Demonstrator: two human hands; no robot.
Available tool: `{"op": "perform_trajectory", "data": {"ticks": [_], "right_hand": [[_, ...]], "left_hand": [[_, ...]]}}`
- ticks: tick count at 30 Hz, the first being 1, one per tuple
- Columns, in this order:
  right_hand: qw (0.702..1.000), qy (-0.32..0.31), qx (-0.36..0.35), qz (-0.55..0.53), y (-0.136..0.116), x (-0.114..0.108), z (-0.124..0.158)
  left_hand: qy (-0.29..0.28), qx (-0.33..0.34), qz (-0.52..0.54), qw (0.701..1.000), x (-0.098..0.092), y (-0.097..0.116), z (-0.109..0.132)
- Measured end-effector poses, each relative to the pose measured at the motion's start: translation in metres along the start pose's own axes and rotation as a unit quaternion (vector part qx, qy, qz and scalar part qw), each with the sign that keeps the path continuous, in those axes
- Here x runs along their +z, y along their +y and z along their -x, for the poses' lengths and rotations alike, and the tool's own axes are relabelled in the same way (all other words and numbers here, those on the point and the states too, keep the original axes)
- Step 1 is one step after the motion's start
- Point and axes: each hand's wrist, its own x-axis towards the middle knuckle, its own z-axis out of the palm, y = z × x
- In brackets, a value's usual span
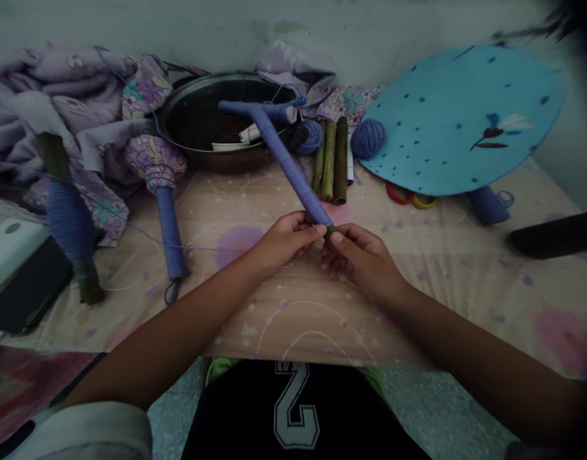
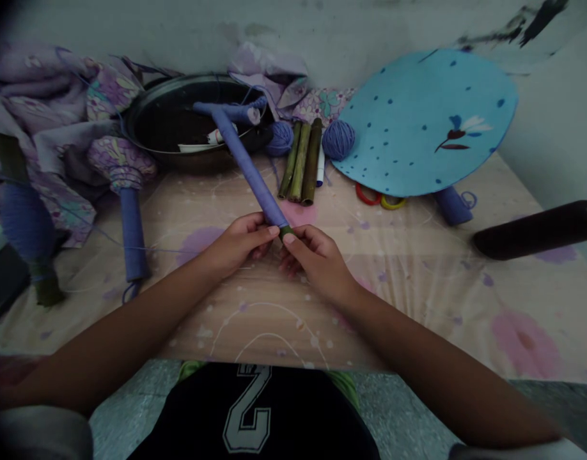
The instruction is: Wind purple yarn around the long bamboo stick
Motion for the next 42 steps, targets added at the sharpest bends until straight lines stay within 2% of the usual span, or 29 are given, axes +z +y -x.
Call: {"op": "perform_trajectory", "data": {"ticks": [5,11,14,17,20,23,26,32,36,39,42], "right_hand": [[1.000,-0.016,0.004,0.014,-0.002,0.001,0.002],[1.000,0.011,-0.012,-0.001,0.000,0.001,0.000],[0.999,0.020,-0.022,-0.021,0.001,0.001,-0.002],[0.999,0.040,-0.023,-0.020,0.001,0.003,-0.002],[0.998,0.057,-0.022,-0.016,0.000,0.004,-0.001],[0.998,0.060,-0.025,-0.010,0.002,0.004,-0.001],[0.998,0.062,-0.028,-0.010,0.003,0.003,-0.002],[0.998,0.052,-0.011,-0.041,0.001,0.003,-0.001],[0.998,0.030,-0.013,-0.058,0.000,0.001,0.000],[0.998,0.004,-0.016,-0.067,0.001,-0.001,0.000],[0.998,-0.018,-0.017,-0.056,0.002,-0.002,-0.001]], "left_hand": [[-0.015,0.013,-0.005,1.000,-0.001,0.000,0.000],[-0.018,-0.003,0.000,1.000,-0.001,0.000,0.001],[0.003,-0.007,0.015,1.000,0.001,0.000,0.001],[0.048,-0.009,0.016,0.999,0.003,0.001,0.002],[0.070,0.022,0.009,0.997,0.006,-0.001,0.004],[0.028,0.061,-0.005,0.998,0.007,-0.005,0.005],[0.001,0.070,-0.042,0.997,0.006,-0.009,0.004],[0.058,0.067,-0.108,0.990,0.005,-0.007,0.000],[0.073,0.055,-0.104,0.990,0.007,-0.005,0.000],[0.054,0.047,-0.073,0.995,0.008,-0.003,0.002],[-0.010,0.041,-0.022,0.999,0.007,-0.001,0.004]]}}
